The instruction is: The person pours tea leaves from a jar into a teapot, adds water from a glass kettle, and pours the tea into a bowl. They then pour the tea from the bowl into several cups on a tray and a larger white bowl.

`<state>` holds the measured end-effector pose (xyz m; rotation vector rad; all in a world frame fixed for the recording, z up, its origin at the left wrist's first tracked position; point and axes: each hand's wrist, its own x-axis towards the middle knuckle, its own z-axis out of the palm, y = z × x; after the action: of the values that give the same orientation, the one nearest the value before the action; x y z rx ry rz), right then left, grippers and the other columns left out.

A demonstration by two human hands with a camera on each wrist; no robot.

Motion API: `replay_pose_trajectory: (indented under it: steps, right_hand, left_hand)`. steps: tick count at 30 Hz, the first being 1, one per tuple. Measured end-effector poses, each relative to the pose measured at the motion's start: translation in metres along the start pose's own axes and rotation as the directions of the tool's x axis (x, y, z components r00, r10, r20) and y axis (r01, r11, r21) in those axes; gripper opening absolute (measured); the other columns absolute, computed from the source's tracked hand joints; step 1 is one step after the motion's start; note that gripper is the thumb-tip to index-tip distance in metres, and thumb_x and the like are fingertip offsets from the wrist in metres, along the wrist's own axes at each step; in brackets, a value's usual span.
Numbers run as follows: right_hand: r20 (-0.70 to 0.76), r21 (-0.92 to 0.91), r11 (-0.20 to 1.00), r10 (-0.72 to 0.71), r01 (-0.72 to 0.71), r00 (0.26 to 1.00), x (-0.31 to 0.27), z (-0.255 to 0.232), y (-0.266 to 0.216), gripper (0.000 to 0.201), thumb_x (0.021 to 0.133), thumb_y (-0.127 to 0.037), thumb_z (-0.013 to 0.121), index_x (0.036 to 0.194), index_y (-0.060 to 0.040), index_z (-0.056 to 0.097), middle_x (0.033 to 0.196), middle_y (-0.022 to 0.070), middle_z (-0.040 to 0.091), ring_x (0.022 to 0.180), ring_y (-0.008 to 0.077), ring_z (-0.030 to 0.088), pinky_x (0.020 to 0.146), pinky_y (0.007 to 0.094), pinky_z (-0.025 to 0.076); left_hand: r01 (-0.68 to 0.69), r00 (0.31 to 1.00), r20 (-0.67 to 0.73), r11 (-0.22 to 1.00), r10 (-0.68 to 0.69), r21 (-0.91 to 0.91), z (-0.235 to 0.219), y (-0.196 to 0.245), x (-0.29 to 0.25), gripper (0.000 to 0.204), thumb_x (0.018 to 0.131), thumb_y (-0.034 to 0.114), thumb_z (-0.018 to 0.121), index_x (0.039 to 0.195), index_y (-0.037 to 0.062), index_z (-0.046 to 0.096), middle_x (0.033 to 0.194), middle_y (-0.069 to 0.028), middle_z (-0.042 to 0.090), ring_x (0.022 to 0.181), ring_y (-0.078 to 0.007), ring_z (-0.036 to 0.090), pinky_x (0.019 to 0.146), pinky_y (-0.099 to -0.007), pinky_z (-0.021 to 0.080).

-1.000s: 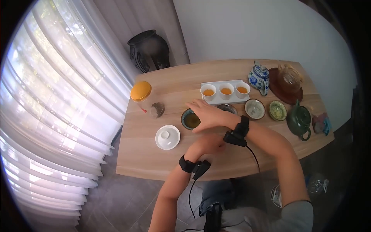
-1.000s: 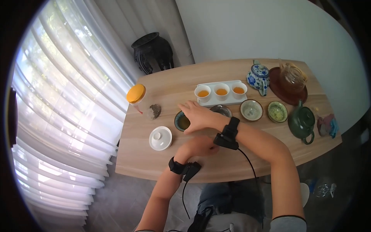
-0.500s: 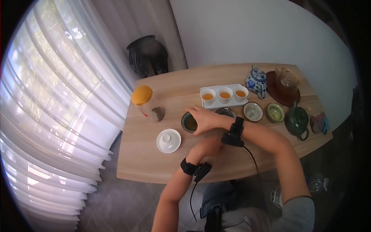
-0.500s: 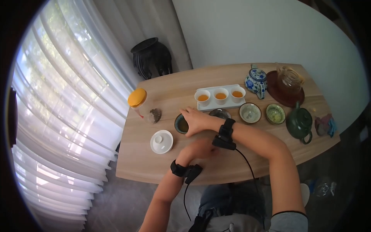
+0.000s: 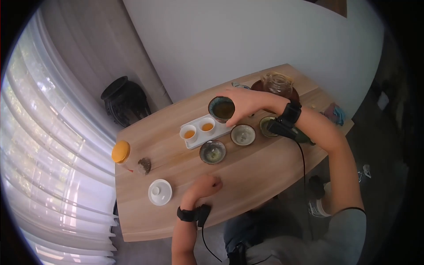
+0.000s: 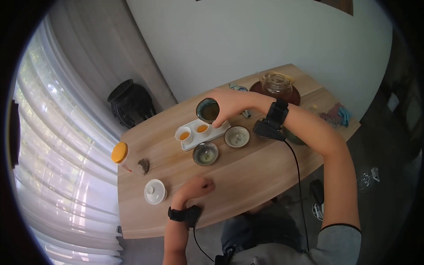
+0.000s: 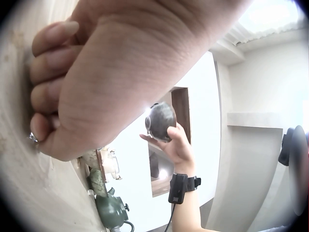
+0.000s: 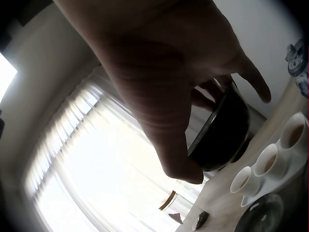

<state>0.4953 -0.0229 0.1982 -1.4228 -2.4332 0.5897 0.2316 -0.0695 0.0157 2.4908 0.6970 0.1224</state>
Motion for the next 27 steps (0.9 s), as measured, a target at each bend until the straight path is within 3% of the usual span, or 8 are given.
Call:
replay_pose_trajectory:
  steps: [5, 7, 10, 14, 16, 23, 25, 27]
  right_hand:
    - [-0.207, -0.064, 0.976, 0.190, -0.207, 0.960, -0.052, -0.051, 0.079, 0.078, 0.059, -0.030, 0.077, 0.124, 0.0025, 0.048, 0.125, 0.0183, 0.047, 0.116, 0.0305, 0.047, 0.096, 0.0363, 0.041]
    - [-0.272, -0.111, 0.900, 0.381, -0.423, 0.883, -0.072, -0.069, 0.093, 0.080, 0.055, -0.030, 0.077, 0.121, 0.0054, 0.050, 0.124, 0.0188, 0.048, 0.113, 0.0309, 0.050, 0.092, 0.0363, 0.044]
    - [-0.331, -0.078, 0.850, 0.472, -0.522, 0.817, -0.086, -0.083, 0.143, 0.072, 0.051, -0.028, 0.078, 0.110, 0.0056, 0.057, 0.110, 0.0188, 0.057, 0.101, 0.0278, 0.057, 0.082, 0.0344, 0.049]
    - [-0.303, -0.015, 0.831, 0.527, -0.557, 0.794, -0.096, -0.090, 0.198, 0.060, 0.049, -0.028, 0.078, 0.099, 0.0032, 0.063, 0.094, 0.0150, 0.064, 0.083, 0.0233, 0.062, 0.070, 0.0312, 0.051]
    - [-0.358, 0.031, 0.867, 0.474, -0.497, 0.804, -0.097, -0.087, 0.225, 0.057, 0.047, -0.032, 0.079, 0.084, 0.0092, 0.062, 0.077, 0.0163, 0.064, 0.067, 0.0250, 0.062, 0.057, 0.0319, 0.052]
    - [-0.319, 0.070, 0.783, 0.605, -0.619, 0.730, -0.090, -0.092, 0.248, 0.055, 0.048, -0.031, 0.079, 0.080, 0.0102, 0.061, 0.080, 0.0179, 0.064, 0.064, 0.0251, 0.062, 0.053, 0.0329, 0.051]
    - [-0.343, 0.076, 0.703, 0.684, -0.707, 0.644, -0.086, -0.093, 0.248, 0.044, 0.049, -0.026, 0.080, 0.078, 0.0035, 0.065, 0.073, 0.0111, 0.065, 0.063, 0.0198, 0.061, 0.054, 0.0294, 0.050]
    - [-0.330, 0.039, 0.696, 0.687, -0.717, 0.648, -0.084, -0.095, 0.249, 0.049, 0.048, -0.028, 0.080, 0.079, 0.0066, 0.064, 0.077, 0.0155, 0.065, 0.065, 0.0242, 0.062, 0.056, 0.0330, 0.051]
  left_hand:
    - [0.035, 0.999, 0.007, 0.999, -0.034, -0.040, -0.003, 0.005, 0.000, 0.022, 0.083, 0.022, 0.056, 0.073, 0.0029, 0.062, 0.074, -0.0196, 0.060, 0.070, -0.0380, 0.058, 0.063, -0.0444, 0.046]
    - [0.063, 0.998, 0.007, 0.998, -0.063, -0.015, -0.002, 0.004, 0.000, 0.023, 0.083, 0.022, 0.056, 0.070, 0.0035, 0.060, 0.071, -0.0186, 0.060, 0.067, -0.0372, 0.058, 0.061, -0.0435, 0.045]
    - [0.057, 0.998, 0.022, 0.998, -0.057, -0.010, 0.001, -0.003, 0.001, 0.023, 0.083, 0.022, 0.056, 0.069, 0.0044, 0.059, 0.068, -0.0177, 0.059, 0.065, -0.0364, 0.058, 0.059, -0.0431, 0.045]
    - [0.085, 0.996, 0.034, 0.996, -0.084, -0.010, -0.004, 0.005, 0.000, 0.023, 0.083, 0.023, 0.055, 0.068, 0.0053, 0.060, 0.068, -0.0170, 0.059, 0.065, -0.0358, 0.058, 0.058, -0.0433, 0.045]
    - [0.095, 0.995, 0.039, 0.995, -0.094, -0.042, -0.005, 0.006, 0.000, 0.024, 0.084, 0.025, 0.055, 0.069, 0.0058, 0.060, 0.068, -0.0169, 0.059, 0.065, -0.0353, 0.058, 0.058, -0.0429, 0.045]
    - [0.147, 0.989, 0.036, 0.989, -0.146, -0.002, -0.003, 0.004, -0.001, 0.025, 0.084, 0.028, 0.055, 0.071, 0.0061, 0.060, 0.070, -0.0167, 0.060, 0.064, -0.0347, 0.059, 0.057, -0.0415, 0.046]
    - [0.116, 0.993, 0.021, 0.993, -0.115, -0.018, -0.002, 0.003, -0.001, 0.021, 0.084, 0.019, 0.057, 0.068, 0.0057, 0.056, 0.060, -0.0120, 0.055, 0.054, -0.0265, 0.054, 0.054, -0.0347, 0.043]
    - [0.096, 0.995, 0.001, 0.995, -0.096, -0.026, 0.000, 0.001, -0.002, 0.021, 0.084, 0.019, 0.057, 0.068, 0.0059, 0.057, 0.060, -0.0121, 0.055, 0.054, -0.0273, 0.054, 0.054, -0.0352, 0.043]
